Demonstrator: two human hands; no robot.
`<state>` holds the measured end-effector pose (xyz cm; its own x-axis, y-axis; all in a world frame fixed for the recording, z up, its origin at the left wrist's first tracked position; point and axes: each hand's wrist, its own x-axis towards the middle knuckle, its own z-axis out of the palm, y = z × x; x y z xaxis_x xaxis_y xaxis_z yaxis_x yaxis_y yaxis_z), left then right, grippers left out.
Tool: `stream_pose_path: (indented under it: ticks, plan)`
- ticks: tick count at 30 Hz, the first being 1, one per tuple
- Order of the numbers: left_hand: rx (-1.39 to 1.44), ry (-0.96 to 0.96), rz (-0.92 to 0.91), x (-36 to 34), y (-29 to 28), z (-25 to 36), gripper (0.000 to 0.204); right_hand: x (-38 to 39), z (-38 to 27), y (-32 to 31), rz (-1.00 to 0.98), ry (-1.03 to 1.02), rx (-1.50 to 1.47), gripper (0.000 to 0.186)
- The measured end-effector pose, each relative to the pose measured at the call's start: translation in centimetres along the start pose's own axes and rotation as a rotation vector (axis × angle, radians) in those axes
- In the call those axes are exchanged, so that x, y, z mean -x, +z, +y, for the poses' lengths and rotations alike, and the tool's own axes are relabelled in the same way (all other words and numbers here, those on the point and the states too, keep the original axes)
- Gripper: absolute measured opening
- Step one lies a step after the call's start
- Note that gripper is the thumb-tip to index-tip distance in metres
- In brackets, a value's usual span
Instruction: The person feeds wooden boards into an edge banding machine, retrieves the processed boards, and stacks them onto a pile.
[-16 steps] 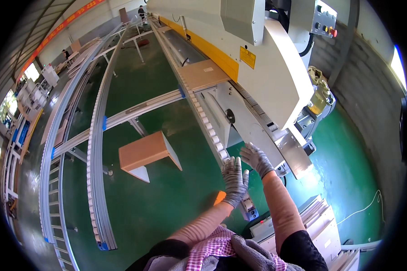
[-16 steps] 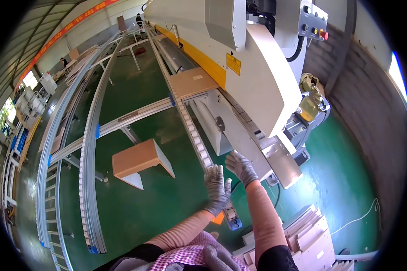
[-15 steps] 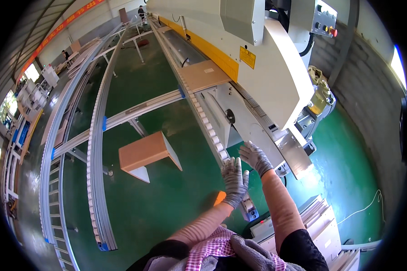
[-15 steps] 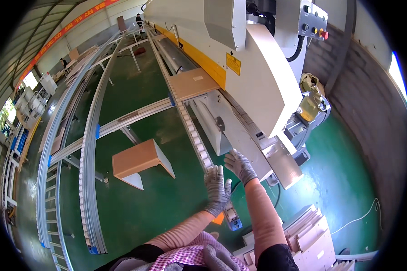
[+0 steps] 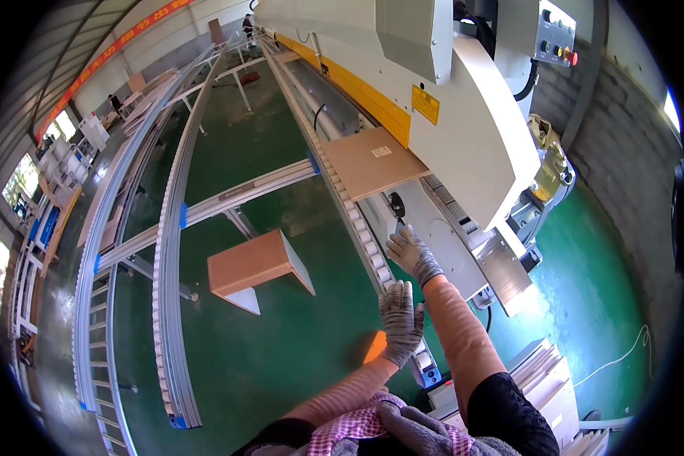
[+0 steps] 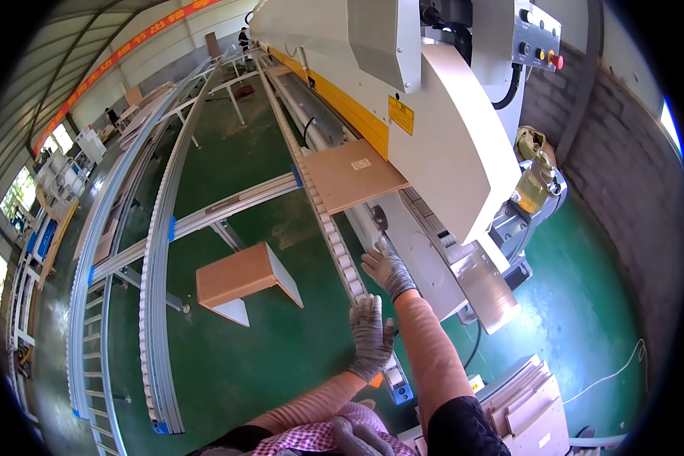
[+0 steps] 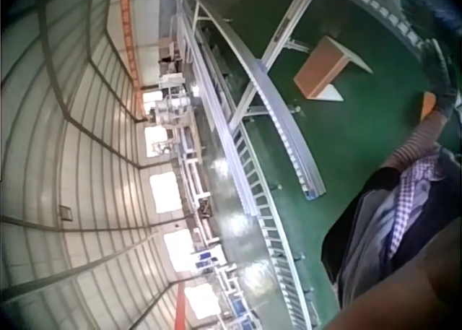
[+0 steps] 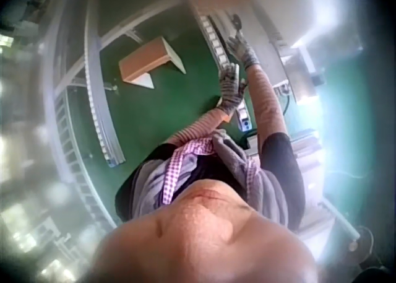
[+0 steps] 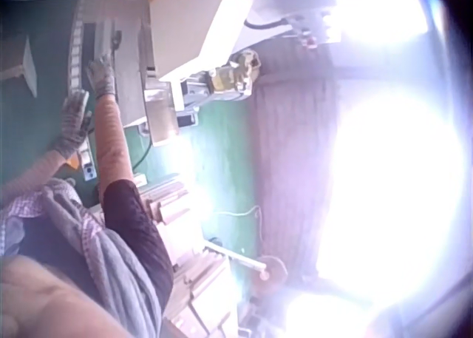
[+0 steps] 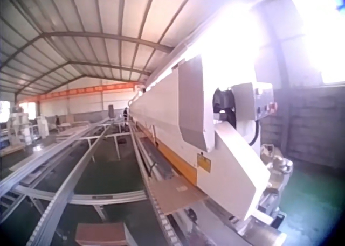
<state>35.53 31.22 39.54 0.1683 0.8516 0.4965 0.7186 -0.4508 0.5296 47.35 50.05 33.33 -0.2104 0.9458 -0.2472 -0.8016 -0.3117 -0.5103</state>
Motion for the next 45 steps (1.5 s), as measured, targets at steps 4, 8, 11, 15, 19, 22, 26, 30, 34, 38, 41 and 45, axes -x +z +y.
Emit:
stream_pose_path:
  ticks: [4,8,11,15,19,22,26,30,34,38,41,45]
  plan:
    - [-0.04,-0.015,-0.017,0.6,0.3,-1.0,0.059,-0.7,1.3,3.0,-0.002,-0.016,-0.096,0.071]
    - [-0.048,-0.012,0.012,0.3,-0.2,-0.4,0.06,-0.5,0.6,4.3,0.097,-0.098,-0.191,0.066]
    - [-0.036,-0.025,-0.011,0.2,0.1,-0.6,0.061,-1.5,-0.1,3.8,-0.016,-0.15,-0.221,0.064]
    - [-0.097,0.045,-0.05,-0.5,-0.6,0.6,0.062,-2.5,-1.5,1.9,0.157,-0.244,-0.347,0.052]
    - [-0.073,0.044,-0.002,0.4,-1.2,0.2,0.058,3.3,-0.8,2.3,0.229,-0.317,-0.247,0.041]
    - [0.075,-0.008,0.16,0.8,0.0,1.3,0.051,10.0,-2.1,0.2,0.3,-0.348,-0.229,0.038]
    - [0.248,-0.13,0.166,2.2,1.2,2.7,0.049,23.8,-3.3,-2.7,0.34,-0.391,-0.15,0.045]
    - [0.309,-0.216,0.183,3.5,2.6,-0.7,0.051,39.0,-1.7,-3.8,0.483,-0.489,0.038,0.048]
    - [0.073,-0.267,-0.025,4.7,2.8,4.9,0.058,54.3,3.0,-9.3,0.68,-0.587,0.032,0.041]
    - [0.122,-0.315,-0.076,5.4,2.3,5.2,0.057,63.8,6.6,-13.8,0.789,-0.817,-0.482,0.039]
    - [0.113,-0.348,-0.073,5.9,2.0,8.0,0.052,67.4,8.0,-19.7,0.959,-1.01,-0.574,0.037]
    - [0.159,-0.351,-0.085,6.0,3.6,5.4,0.05,73.2,10.3,-30.2,1.183,-1.16,-0.598,0.033]
